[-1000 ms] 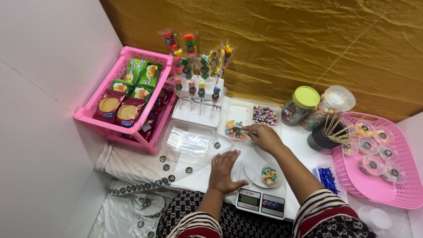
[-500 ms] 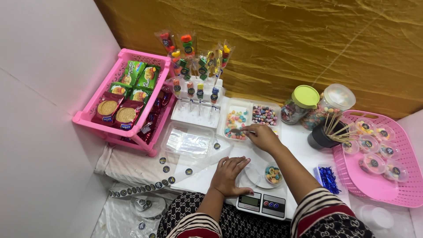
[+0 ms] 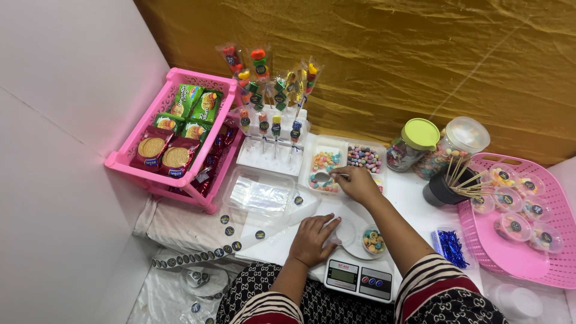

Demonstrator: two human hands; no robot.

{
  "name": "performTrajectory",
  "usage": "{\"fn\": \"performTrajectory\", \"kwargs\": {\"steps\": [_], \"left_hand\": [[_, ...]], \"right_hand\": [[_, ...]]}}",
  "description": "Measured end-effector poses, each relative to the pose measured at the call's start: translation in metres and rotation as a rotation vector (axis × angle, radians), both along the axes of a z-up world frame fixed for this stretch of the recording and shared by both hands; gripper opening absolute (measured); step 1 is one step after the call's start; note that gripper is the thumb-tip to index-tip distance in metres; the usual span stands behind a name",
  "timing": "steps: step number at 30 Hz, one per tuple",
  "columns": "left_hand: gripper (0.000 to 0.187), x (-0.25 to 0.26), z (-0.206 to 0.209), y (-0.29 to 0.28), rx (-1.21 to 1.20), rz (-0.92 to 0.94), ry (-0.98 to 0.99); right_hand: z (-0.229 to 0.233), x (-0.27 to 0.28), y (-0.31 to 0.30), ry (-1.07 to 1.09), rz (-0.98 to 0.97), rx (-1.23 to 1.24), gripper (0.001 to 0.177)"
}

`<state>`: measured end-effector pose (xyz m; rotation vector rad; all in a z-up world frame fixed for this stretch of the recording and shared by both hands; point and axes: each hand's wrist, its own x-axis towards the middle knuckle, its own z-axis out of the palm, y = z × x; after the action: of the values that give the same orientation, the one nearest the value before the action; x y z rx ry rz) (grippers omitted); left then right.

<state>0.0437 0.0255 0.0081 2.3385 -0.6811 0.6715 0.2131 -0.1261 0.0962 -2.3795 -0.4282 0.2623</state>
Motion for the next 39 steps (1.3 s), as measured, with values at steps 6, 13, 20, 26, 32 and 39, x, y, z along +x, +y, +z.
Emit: {"fn": "performTrajectory", "kwargs": {"steps": [6,13,20,26,32,39], "left_hand": [[0.051,0.002,-0.009,0.0,0.023,0.092,0.02],[0.051,0.003,-0.01,-0.001,-0.011,0.104,0.043],[0.054,0.007,-0.029,-0.003,-0.001,0.148,0.114],[0.054,0.008,-0.039,-0.004,0.042,0.188,0.162],[0.051,0.007,-0.041,-0.004,0.038,0.216,0.134],[0.047,0.007,-0.037,-0.003,0.016,0.276,0.055]], "right_hand": [[0.001,0.02,-0.006,-0.159,-0.099,0.039,0.029],[-0.039,0.053,0.014,-0.104,-0.059,-0.044,0.034],[-0.005,0.013,0.0,-0.151,0.217,-0.121,0.03],[0.026,-0.01,-0.036,-0.215,0.275,-0.105,0.023],[0.002,-0.016,-0.031,-0.262,0.271,-0.144,0.02],[-0.016,0.007,-0.029,-0.255,0.093,0.086,0.016]]}}
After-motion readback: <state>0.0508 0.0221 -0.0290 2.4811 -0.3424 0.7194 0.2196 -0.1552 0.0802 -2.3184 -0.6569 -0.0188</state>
